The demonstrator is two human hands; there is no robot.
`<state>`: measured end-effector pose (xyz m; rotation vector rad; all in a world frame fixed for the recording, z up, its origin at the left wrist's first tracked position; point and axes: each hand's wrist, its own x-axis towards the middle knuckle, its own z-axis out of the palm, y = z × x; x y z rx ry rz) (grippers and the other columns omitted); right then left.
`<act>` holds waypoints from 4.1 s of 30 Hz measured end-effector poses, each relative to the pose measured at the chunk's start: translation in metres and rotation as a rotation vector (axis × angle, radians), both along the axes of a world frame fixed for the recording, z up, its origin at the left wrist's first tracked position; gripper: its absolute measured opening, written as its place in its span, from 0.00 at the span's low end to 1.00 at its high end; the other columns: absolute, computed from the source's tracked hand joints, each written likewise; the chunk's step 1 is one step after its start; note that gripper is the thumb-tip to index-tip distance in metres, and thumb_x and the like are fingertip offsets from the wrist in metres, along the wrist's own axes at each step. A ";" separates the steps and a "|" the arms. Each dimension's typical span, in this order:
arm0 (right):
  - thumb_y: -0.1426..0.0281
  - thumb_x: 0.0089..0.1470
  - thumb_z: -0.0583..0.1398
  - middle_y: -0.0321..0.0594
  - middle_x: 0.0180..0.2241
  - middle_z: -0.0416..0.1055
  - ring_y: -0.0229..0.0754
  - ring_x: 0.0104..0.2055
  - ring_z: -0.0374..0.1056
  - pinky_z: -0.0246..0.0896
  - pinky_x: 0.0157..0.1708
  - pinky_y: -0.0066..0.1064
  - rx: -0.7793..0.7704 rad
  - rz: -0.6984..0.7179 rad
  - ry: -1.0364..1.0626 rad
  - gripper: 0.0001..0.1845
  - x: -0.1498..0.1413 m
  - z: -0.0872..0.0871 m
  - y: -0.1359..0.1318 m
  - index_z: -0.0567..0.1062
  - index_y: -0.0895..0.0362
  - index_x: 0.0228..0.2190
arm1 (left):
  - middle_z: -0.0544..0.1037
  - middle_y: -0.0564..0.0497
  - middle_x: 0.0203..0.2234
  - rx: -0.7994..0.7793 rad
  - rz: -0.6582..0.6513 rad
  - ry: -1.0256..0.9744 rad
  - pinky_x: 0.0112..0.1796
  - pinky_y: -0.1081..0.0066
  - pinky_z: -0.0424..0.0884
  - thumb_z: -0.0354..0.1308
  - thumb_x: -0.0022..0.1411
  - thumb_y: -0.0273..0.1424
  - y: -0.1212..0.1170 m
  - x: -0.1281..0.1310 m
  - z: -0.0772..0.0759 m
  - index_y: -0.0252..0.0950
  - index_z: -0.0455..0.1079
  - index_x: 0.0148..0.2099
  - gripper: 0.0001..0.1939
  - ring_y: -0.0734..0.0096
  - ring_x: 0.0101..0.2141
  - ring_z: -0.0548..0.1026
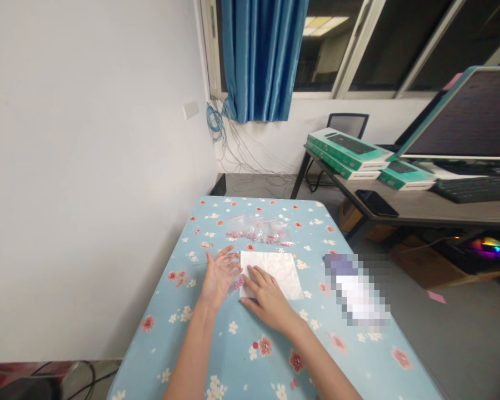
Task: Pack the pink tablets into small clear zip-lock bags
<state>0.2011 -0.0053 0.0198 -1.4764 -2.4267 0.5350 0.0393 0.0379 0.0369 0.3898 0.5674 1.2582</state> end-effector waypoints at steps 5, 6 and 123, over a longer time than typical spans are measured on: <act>0.60 0.57 0.57 0.50 0.60 0.57 0.53 0.62 0.51 0.48 0.59 0.48 0.020 0.020 0.193 0.28 0.008 0.001 0.003 0.63 0.54 0.57 | 0.77 0.45 0.34 -0.012 -0.006 0.002 0.36 0.67 0.72 0.45 0.62 0.51 -0.001 0.001 0.000 0.32 0.70 0.48 0.28 0.69 0.30 0.75; 0.60 0.57 0.57 0.49 0.58 0.60 0.52 0.60 0.54 0.50 0.58 0.47 0.023 0.017 0.280 0.27 0.010 0.003 0.004 0.65 0.53 0.56 | 0.77 0.45 0.34 -0.013 -0.008 0.001 0.36 0.67 0.72 0.46 0.62 0.51 -0.002 0.002 0.000 0.32 0.70 0.48 0.28 0.69 0.30 0.75; 0.60 0.58 0.54 0.35 0.22 0.65 0.37 0.26 0.59 0.55 0.29 0.27 -0.134 -0.268 0.912 0.16 0.015 0.003 0.006 0.70 0.58 0.25 | 0.74 0.51 0.20 0.253 -0.082 0.872 0.24 0.76 0.65 0.65 0.47 0.40 -0.014 0.029 -0.018 0.32 0.73 0.28 0.14 0.75 0.20 0.69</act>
